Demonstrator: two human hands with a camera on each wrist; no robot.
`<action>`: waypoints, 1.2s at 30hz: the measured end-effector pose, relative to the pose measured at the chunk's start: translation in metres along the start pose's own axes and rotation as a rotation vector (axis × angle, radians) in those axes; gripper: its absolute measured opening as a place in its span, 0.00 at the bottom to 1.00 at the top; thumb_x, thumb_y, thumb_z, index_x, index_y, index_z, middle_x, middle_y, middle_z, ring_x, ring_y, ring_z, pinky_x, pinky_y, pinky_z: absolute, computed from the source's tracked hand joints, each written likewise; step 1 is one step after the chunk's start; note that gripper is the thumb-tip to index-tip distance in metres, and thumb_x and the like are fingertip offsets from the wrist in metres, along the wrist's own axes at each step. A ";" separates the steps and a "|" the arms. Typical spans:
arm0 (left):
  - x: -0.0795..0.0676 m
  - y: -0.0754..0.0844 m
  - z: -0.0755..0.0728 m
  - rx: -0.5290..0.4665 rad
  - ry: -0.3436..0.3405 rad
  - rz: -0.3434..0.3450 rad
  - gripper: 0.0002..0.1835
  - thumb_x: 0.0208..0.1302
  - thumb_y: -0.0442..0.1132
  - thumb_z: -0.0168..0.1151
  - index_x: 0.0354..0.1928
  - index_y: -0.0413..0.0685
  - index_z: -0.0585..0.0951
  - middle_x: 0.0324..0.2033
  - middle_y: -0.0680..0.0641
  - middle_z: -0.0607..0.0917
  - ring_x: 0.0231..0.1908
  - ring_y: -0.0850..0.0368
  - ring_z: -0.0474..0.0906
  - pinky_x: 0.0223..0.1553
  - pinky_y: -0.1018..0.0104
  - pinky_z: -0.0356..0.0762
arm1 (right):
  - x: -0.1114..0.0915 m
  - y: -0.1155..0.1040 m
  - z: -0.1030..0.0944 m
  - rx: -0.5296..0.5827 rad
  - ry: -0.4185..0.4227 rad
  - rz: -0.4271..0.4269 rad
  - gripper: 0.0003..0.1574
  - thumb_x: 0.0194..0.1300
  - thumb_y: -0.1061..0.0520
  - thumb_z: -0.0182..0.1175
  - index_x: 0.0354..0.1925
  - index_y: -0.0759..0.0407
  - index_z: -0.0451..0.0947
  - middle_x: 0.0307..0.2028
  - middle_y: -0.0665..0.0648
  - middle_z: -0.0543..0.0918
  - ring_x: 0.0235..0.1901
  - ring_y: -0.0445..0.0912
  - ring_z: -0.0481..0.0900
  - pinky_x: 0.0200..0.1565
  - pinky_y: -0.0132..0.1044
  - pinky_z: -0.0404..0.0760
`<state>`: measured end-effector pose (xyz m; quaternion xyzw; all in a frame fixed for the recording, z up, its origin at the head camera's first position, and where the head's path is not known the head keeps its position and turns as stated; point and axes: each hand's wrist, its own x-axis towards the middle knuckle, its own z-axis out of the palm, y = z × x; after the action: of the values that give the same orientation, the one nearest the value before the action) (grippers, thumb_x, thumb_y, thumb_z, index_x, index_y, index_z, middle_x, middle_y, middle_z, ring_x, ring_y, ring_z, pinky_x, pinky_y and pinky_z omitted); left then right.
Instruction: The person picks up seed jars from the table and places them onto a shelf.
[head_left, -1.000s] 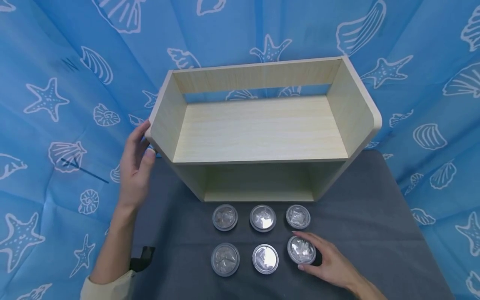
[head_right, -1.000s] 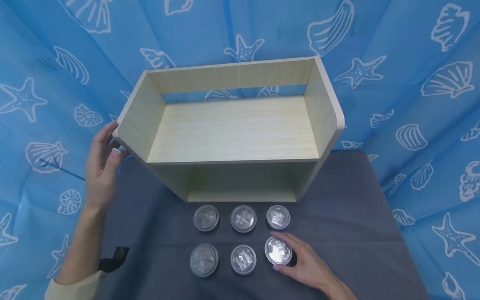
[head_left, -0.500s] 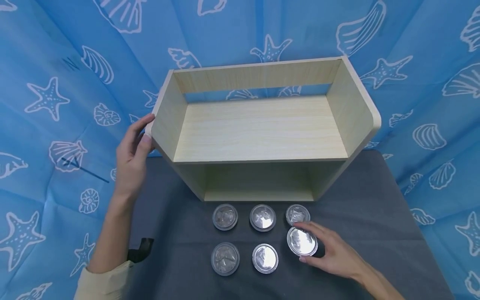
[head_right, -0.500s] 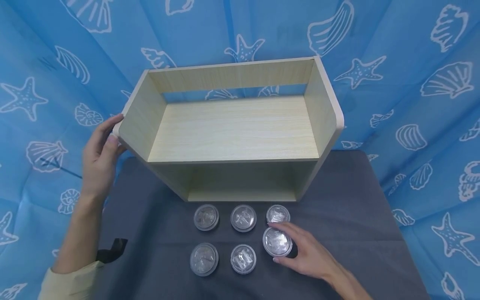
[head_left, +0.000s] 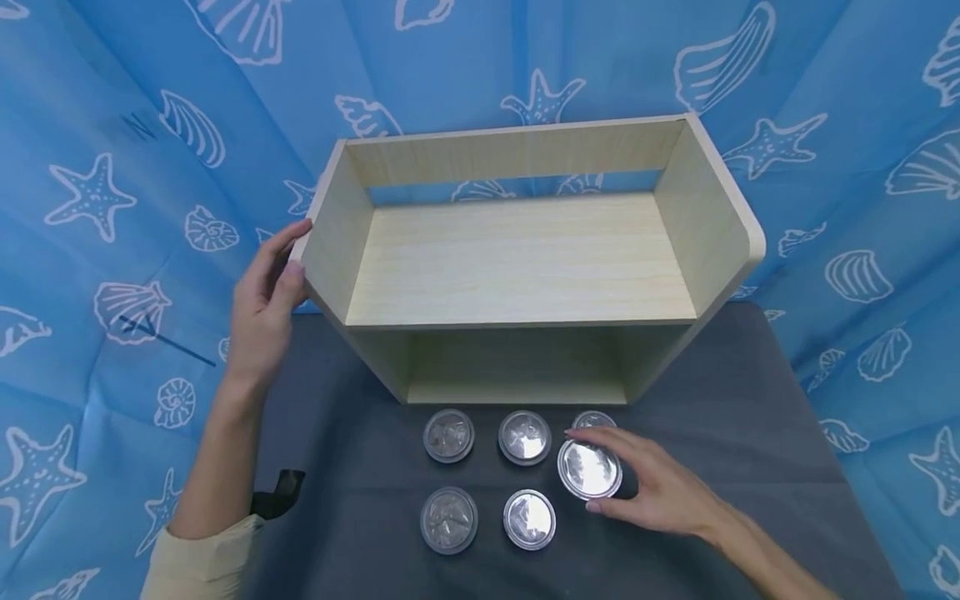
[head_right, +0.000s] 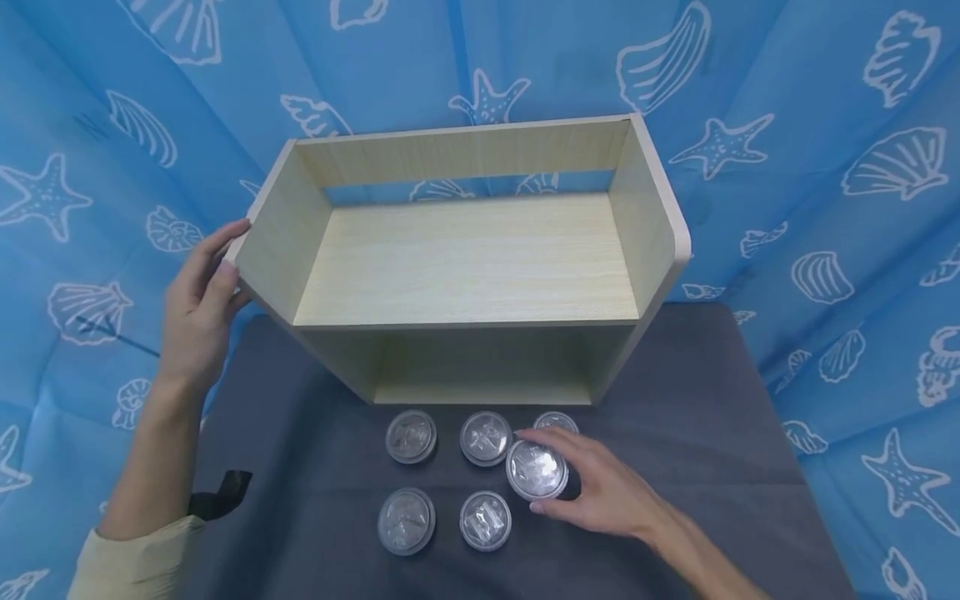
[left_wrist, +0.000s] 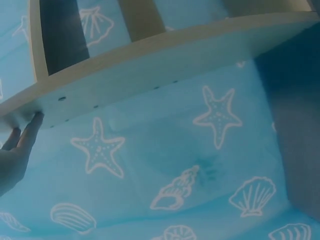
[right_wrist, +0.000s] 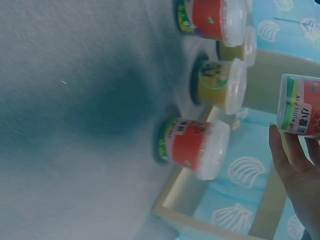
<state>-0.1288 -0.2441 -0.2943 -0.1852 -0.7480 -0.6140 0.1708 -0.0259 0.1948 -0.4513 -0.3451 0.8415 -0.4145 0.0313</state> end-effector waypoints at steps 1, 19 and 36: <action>0.001 0.000 0.000 -0.009 -0.005 -0.005 0.23 0.77 0.37 0.47 0.71 0.45 0.69 0.67 0.39 0.70 0.61 0.49 0.72 0.49 0.72 0.78 | 0.003 -0.001 -0.001 -0.002 -0.004 -0.006 0.49 0.52 0.50 0.78 0.69 0.49 0.69 0.63 0.47 0.76 0.63 0.45 0.72 0.66 0.25 0.58; 0.011 0.004 0.002 -0.049 0.041 -0.137 0.21 0.77 0.44 0.47 0.68 0.50 0.72 0.67 0.43 0.70 0.61 0.46 0.69 0.49 0.68 0.78 | 0.051 -0.020 -0.020 0.070 0.002 -0.051 0.48 0.54 0.54 0.77 0.70 0.50 0.67 0.62 0.47 0.76 0.61 0.42 0.73 0.61 0.32 0.69; 0.014 0.004 0.006 -0.118 0.070 -0.170 0.21 0.77 0.44 0.48 0.67 0.50 0.74 0.64 0.45 0.71 0.57 0.48 0.69 0.48 0.66 0.76 | 0.086 -0.047 -0.038 0.119 -0.013 -0.061 0.50 0.54 0.56 0.77 0.71 0.48 0.65 0.63 0.47 0.75 0.57 0.41 0.76 0.57 0.34 0.73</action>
<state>-0.1387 -0.2361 -0.2854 -0.1093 -0.7171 -0.6755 0.1326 -0.0780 0.1491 -0.3725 -0.3707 0.8042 -0.4624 0.0448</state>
